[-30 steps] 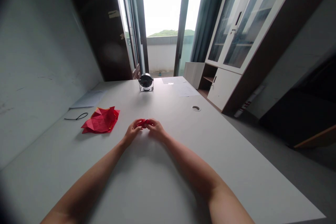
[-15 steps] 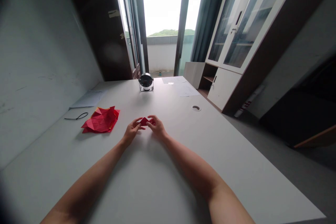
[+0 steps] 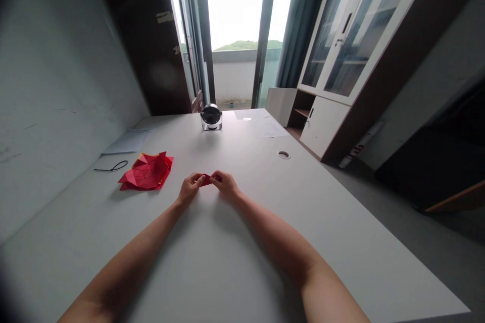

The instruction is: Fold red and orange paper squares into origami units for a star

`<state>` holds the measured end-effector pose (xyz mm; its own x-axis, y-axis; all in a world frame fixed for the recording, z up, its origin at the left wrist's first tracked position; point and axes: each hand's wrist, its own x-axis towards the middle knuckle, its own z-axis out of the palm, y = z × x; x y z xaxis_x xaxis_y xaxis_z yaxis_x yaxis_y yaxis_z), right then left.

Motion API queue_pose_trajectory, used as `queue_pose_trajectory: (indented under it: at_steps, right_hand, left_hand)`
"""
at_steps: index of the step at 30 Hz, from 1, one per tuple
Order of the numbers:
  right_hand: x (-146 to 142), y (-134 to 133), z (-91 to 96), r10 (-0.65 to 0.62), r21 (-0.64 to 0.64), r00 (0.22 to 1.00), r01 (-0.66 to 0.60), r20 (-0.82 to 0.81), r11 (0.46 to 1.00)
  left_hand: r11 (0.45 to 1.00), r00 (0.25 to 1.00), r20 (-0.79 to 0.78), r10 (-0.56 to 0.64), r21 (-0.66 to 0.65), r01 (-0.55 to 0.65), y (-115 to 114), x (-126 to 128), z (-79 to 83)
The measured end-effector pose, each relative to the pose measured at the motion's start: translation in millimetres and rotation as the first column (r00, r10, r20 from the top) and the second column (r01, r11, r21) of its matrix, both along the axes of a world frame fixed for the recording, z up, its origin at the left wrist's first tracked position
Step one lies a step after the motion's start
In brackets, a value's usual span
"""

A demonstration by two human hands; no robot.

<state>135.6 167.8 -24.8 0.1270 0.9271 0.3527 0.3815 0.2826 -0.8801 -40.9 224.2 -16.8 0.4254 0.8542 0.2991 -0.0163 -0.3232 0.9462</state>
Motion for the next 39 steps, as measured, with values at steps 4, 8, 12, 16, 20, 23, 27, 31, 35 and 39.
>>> queue_pose_trajectory:
  at_steps: [4,8,12,16,20,23,27,31,35,39]
  right_hand:
    - [-0.6,-1.1,0.8,0.005,-0.016,0.999,-0.004,0.036,1.0]
    - [-0.1,-1.6,1.0,0.004,-0.015,0.999,-0.003,0.043,1.0]
    - [-0.8,-2.6,2.5,0.013,-0.003,0.999,-0.012,0.039,1.0]
    - [-0.4,-4.2,6.4,0.053,0.004,0.997,-0.053,-0.056,0.999]
    - [1.0,-5.1,10.1,0.129,0.012,0.95,-0.131,-0.283,0.991]
    - [-0.9,-5.8,12.0,0.172,0.009,0.911,-0.182,-0.375,0.983]
    - [-6.0,-7.2,14.1,0.201,0.017,0.908,-0.21,-0.368,0.978]
    - [-7.4,-8.6,16.1,0.204,0.019,0.922,-0.21,-0.329,0.978]
    - [-6.3,-9.2,17.0,0.18,0.004,0.931,-0.188,-0.318,0.982]
    - [-6.2,-9.1,16.2,0.176,0.009,0.932,-0.183,-0.318,0.983]
  left_hand:
    - [0.996,0.996,-0.046,0.081,0.05,-0.079,1.9,-3.7,1.7]
    - [0.999,1.0,-0.005,0.005,-0.037,-0.005,0.6,-3.2,1.1]
    - [0.997,1.0,0.012,-0.02,-0.07,0.02,0.5,-1.8,-1.5]
    - [0.997,1.0,0.027,-0.014,-0.075,0.016,2.4,-1.4,-2.0]
    - [0.996,0.998,0.064,0.0,-0.087,0.006,3.7,-2.4,-0.5]
    - [0.991,0.994,0.108,-0.027,-0.125,0.04,4.3,-3.2,0.3]
    - [0.985,0.989,0.124,-0.077,-0.146,0.095,4.9,-3.2,0.0]
    - [0.981,0.988,0.111,-0.105,-0.15,0.121,4.1,-3.4,1.9]
    - [0.981,0.989,0.102,-0.11,-0.151,0.124,1.9,-4.4,6.3]
    - [0.98,0.989,0.099,-0.106,-0.157,0.121,1.0,-4.7,8.4]
